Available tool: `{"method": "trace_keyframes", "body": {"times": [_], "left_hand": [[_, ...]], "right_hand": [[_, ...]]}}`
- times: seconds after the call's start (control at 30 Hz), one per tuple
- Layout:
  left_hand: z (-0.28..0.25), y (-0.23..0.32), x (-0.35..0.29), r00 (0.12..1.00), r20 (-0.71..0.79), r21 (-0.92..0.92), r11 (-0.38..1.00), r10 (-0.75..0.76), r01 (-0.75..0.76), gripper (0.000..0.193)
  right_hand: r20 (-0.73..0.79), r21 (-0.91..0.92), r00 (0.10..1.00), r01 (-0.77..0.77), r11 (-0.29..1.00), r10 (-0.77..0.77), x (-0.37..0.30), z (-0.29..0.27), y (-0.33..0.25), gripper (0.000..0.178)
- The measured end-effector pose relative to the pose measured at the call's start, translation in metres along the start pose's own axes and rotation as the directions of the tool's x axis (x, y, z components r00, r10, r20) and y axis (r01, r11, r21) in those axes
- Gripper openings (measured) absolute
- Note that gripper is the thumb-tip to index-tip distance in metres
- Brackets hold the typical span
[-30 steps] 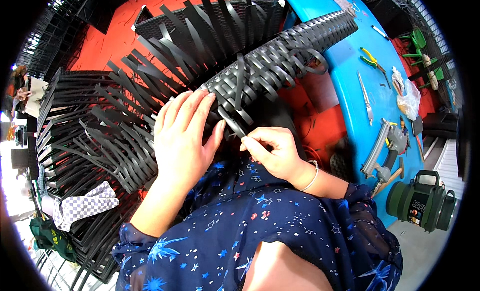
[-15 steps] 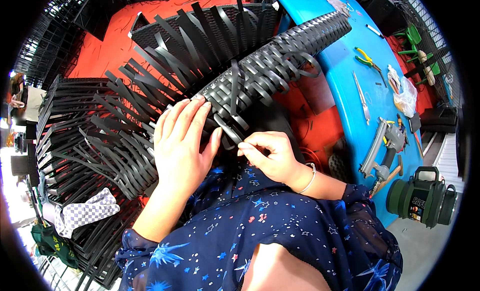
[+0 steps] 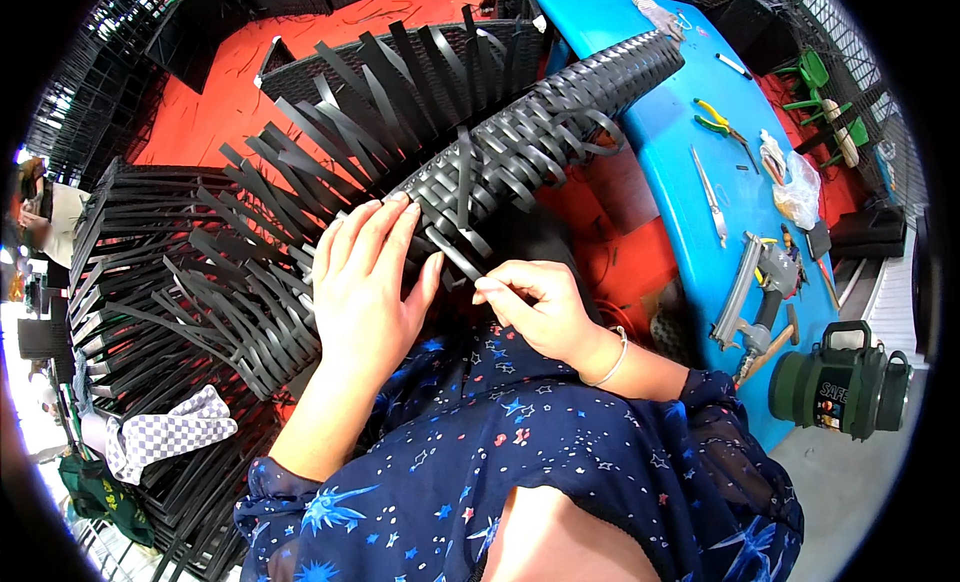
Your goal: The person weaves black plastic strips into a circular metal frame to create a chair seat. They interlace the strips by hand and periodically use a pneumatic staple gun to secure the woven material to the frame.
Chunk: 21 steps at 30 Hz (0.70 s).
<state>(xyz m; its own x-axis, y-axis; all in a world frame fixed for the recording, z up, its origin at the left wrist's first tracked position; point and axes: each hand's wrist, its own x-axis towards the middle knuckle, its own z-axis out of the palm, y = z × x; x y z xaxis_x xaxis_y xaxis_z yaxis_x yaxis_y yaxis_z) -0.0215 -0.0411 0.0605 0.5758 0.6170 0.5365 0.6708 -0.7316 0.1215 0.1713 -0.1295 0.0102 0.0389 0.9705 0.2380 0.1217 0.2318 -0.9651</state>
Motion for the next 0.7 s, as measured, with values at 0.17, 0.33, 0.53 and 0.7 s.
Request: {"method": "trace_keyframes", "body": {"times": [0.17,0.33,0.53,0.7], "left_hand": [[0.0035,0.0006,-0.0009,1.000,-0.005,0.000,1.000,0.005,-0.005,0.052],[0.0058,0.0009,-0.0001,1.000,-0.008,0.001,1.000,0.010,-0.010,0.051],[0.0067,0.0010,0.0020,1.000,-0.008,-0.005,1.000,0.010,-0.010,0.051],[0.0066,-0.0008,0.0021,1.000,0.007,-0.026,1.000,0.006,-0.006,0.052]], "right_hand": [[-0.015,0.063,0.999,-0.050,0.997,0.051,-0.0040,-0.0025,0.0032,0.017],[-0.012,0.076,0.999,-0.044,0.996,0.045,-0.0045,-0.0036,0.0057,0.015],[-0.002,0.065,0.999,-0.038,0.997,0.038,-0.0034,-0.0041,0.0048,0.015],[-0.013,0.049,0.999,-0.033,0.998,0.034,-0.0002,-0.0034,-0.0011,0.015]]}}
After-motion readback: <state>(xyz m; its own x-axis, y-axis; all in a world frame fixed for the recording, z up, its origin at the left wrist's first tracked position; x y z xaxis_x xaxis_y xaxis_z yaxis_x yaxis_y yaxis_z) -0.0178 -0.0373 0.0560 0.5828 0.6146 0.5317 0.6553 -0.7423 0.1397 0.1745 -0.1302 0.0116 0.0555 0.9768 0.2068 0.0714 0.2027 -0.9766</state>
